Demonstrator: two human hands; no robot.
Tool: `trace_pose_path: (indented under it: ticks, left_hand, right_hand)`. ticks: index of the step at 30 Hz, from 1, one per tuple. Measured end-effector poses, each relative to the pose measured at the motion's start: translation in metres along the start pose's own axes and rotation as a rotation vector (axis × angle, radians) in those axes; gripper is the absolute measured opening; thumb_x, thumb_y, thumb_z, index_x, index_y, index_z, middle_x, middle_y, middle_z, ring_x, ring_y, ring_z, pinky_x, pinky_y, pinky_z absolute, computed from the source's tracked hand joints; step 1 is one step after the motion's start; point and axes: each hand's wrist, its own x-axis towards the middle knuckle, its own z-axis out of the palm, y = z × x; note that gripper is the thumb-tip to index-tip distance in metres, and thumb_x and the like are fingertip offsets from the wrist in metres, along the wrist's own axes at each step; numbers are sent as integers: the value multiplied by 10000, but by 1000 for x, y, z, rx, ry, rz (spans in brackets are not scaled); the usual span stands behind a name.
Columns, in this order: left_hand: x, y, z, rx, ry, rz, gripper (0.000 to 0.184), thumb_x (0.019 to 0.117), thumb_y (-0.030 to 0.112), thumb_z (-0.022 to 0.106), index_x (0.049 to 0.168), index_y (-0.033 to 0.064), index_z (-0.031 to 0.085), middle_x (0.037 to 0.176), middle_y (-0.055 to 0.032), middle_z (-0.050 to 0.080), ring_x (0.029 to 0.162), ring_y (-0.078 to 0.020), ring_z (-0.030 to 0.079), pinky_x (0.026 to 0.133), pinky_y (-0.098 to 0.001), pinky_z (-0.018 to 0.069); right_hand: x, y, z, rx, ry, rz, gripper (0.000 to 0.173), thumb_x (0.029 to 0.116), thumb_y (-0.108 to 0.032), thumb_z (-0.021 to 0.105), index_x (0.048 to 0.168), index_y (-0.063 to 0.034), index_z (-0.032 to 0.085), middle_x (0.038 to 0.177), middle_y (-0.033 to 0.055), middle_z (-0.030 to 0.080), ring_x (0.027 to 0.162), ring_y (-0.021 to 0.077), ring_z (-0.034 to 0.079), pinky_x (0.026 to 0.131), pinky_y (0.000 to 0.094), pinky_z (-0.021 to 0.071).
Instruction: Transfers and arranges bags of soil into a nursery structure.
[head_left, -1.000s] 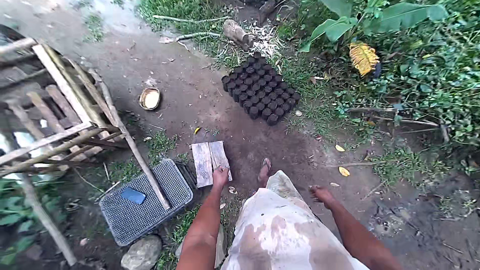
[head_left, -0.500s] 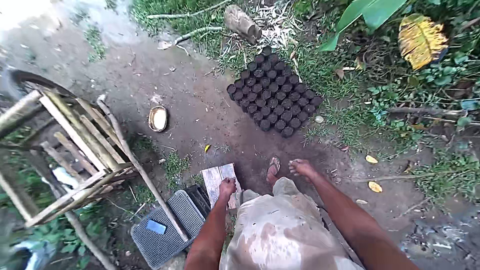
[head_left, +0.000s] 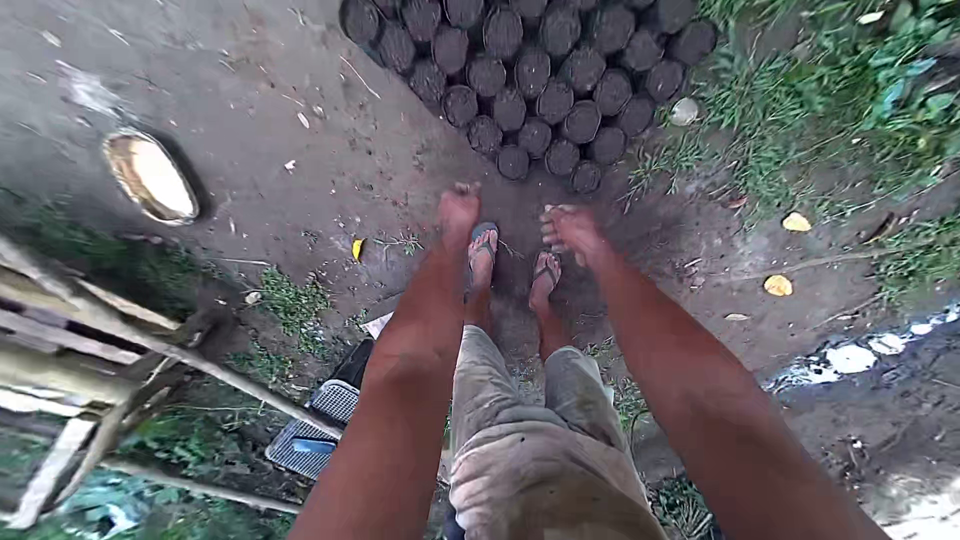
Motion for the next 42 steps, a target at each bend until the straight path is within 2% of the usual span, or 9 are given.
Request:
trace_pose_path:
  ticks: [6,12,19,24,28,30,35,38,42]
  left_hand:
    - [129,-2,60,288,-44,-147,560,1041,493,528,1345,30,615,1292,-209,663,1194,-336,663,992,-537,552]
    - [225,-35,100,78,-52,-275,519,1075,481,429,1294,54,627,1161,-143,700,977,-245,718,821,-434,612]
    - [278,-47,125,-80,-103,-286,568,1092,525,342,1362,75,560,1215,-135,694,1002,-256,723,775,-442,623]
    - [279,-48,134,-184,-137,-229,363,1102,300,455,1362,58,532,1079,-121,716,920,-241,733,755,-404,630]
    - [283,-43,133,-113,-72,-229,344,1090,312,459,1304,79,594,1156,-95,702,1047,-221,695,839,-418,593]
    - [279,-38,125,-57,-20,-243,414,1090,360,434,1368,83,567,1283,-122,659,1155,-259,658,911,-478,578]
    - [192,-24,71,330,-44,-177,524,1045,415,512,1338,-10,603,1290,-252,638,1182,-375,640,969,-583,536]
    - [108,-23,39,529,-93,-116,548,1054,465,469,1226,-21,656,1172,-287,673,1105,-439,665,918,-651,534]
    - [-14,-30,5,585,-144,-26,539,1054,473,480,1116,-16,700,1050,-257,706,996,-400,698,874,-618,552]
  right_hand:
    - [147,28,38,67,-7,121,458,1092,-462,442,1332,-121,633,1143,80,736,997,228,723,820,431,592]
    - [249,34,71,174,13,213,559,1074,-569,408,1381,-145,602,1221,92,709,1050,254,710,834,449,590]
    - [305,38,86,231,13,288,685,1002,-704,437,1382,-157,598,1255,98,696,1078,272,704,853,473,592]
    - [316,40,87,244,20,223,475,1086,-503,450,1384,-162,596,1165,57,740,1029,235,729,813,436,606]
    - [317,34,83,274,32,246,389,1103,-415,415,1326,-164,612,1155,42,740,1053,231,720,816,454,596]
    - [313,29,80,257,64,253,412,1095,-417,395,1307,-145,620,1150,54,725,1067,233,707,830,481,587]
    - [236,30,62,105,143,225,471,1079,-418,429,1304,-58,634,1208,153,691,1091,288,689,880,528,584]
    - [145,53,35,-151,173,259,488,1066,-428,470,1242,-24,681,1195,229,681,1097,381,656,932,621,517]
    - [-21,94,1,138,291,292,512,1054,-451,508,1290,-20,652,1238,227,668,1150,351,645,975,566,527]
